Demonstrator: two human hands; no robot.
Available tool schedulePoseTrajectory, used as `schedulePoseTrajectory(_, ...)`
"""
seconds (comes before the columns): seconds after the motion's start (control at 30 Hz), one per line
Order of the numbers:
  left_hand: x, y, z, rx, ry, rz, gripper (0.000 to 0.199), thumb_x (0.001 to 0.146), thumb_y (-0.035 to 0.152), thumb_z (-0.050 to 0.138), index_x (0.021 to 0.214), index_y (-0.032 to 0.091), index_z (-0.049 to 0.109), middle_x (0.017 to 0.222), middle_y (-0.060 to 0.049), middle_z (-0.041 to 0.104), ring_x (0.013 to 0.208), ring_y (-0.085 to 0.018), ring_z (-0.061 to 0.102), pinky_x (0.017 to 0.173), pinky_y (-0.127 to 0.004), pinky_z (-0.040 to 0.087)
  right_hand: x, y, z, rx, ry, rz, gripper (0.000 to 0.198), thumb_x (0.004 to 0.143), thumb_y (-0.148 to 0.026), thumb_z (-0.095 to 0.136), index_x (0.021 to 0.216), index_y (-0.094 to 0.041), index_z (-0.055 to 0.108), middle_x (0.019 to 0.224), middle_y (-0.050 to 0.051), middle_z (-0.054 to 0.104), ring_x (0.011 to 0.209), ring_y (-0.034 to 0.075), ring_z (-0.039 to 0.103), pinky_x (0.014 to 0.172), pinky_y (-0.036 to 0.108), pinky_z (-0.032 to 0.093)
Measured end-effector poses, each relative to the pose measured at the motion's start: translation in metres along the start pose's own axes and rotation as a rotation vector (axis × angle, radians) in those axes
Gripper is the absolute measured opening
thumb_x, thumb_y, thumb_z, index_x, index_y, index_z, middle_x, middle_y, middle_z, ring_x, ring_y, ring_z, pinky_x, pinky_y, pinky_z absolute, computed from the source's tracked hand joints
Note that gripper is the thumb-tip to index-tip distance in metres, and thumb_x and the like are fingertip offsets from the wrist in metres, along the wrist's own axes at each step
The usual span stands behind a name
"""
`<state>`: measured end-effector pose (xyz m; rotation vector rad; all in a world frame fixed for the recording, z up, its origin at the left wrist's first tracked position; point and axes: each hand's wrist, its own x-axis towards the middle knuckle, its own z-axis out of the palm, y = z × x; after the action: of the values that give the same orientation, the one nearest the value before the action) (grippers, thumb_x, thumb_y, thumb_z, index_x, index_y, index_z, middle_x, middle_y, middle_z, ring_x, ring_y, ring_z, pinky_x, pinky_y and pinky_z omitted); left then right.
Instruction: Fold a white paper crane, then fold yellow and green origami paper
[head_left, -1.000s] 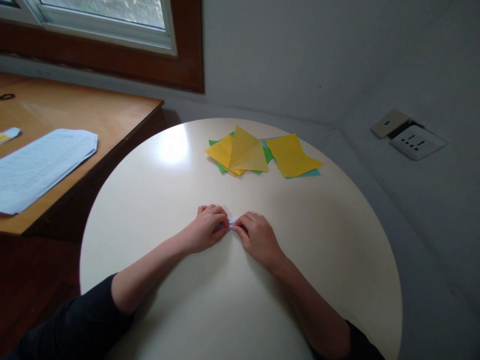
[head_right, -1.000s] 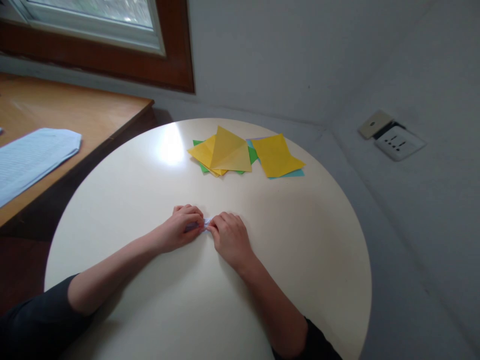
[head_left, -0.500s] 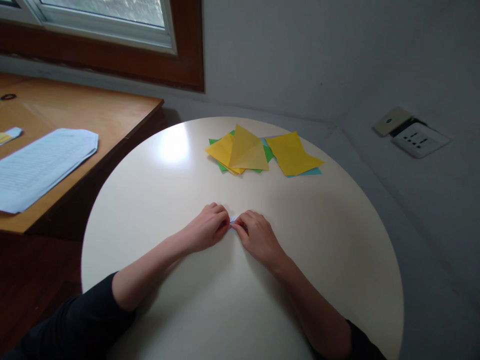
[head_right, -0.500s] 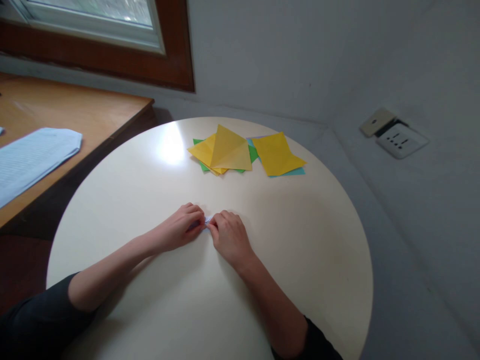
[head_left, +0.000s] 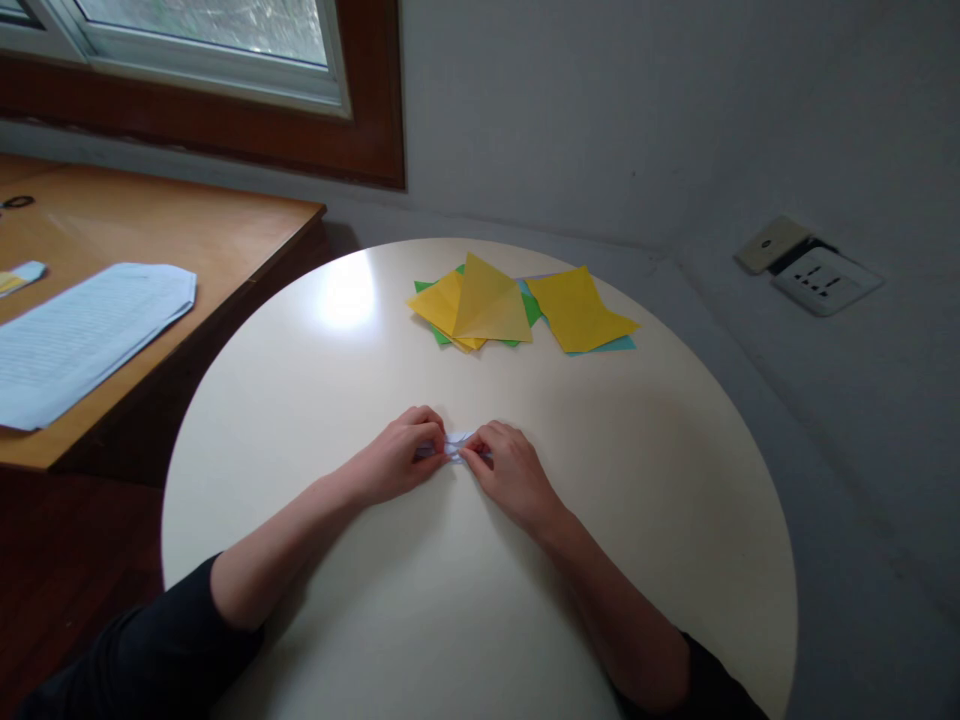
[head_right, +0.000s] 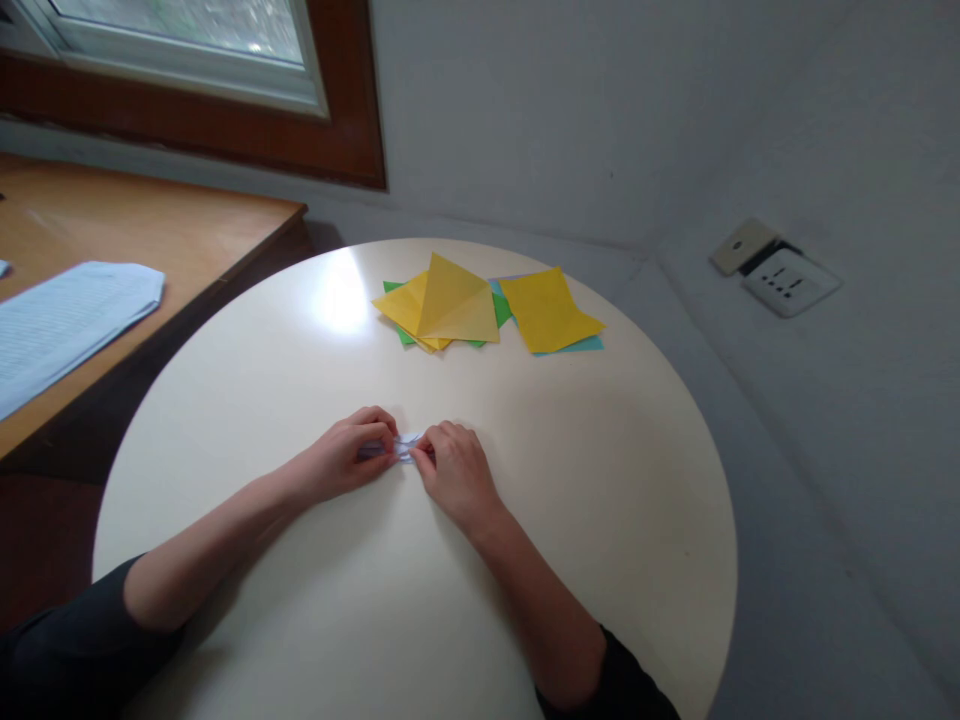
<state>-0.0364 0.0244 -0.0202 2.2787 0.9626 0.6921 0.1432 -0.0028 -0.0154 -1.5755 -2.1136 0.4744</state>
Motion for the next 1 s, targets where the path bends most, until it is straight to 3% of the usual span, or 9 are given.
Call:
schedulePoseTrajectory(0.7,-0.007,-0.002,0.005,0.131,0.054,-0.123,0.009,0.074,0.018,0.054,0.068,0.018,0.060,0.089,-0.004,0.058,0.082,-0.018,0.051,0.079,-0.033,0.041,0.000,-0.002,-0.002,0.013,0.013,0.019,0.018,0.075,-0.013,0.062,0.062,-0.019,0.051,0.070,0.000,0.061,0.070,0.015,0.052,0.066,0.027,0.036)
schedulePoseTrajectory(0.87,-0.011,0.003,0.003,0.204,0.134,-0.074,0.008,0.075,0.019,0.056,0.068,0.019,0.059,0.092,-0.004,0.058,0.085,-0.019,0.051,0.079,-0.036,0.040,0.001,-0.002,-0.002,0.057,0.018,0.050,0.017,0.075,-0.015,0.062,0.065,-0.020,0.050,0.069,-0.001,0.061,0.068,0.015,0.053,0.064,0.026,0.037)
schedulePoseTrajectory(1.0,-0.017,0.026,0.003,0.302,0.278,0.096,0.009,0.081,0.015,0.050,0.077,0.020,0.056,0.093,-0.005,0.061,0.088,-0.018,0.053,0.086,-0.040,0.037,0.001,-0.001,-0.001,0.087,0.026,0.072,0.015,0.075,-0.016,0.061,0.067,-0.021,0.050,0.068,-0.002,0.060,0.065,0.014,0.052,0.063,0.026,0.036)
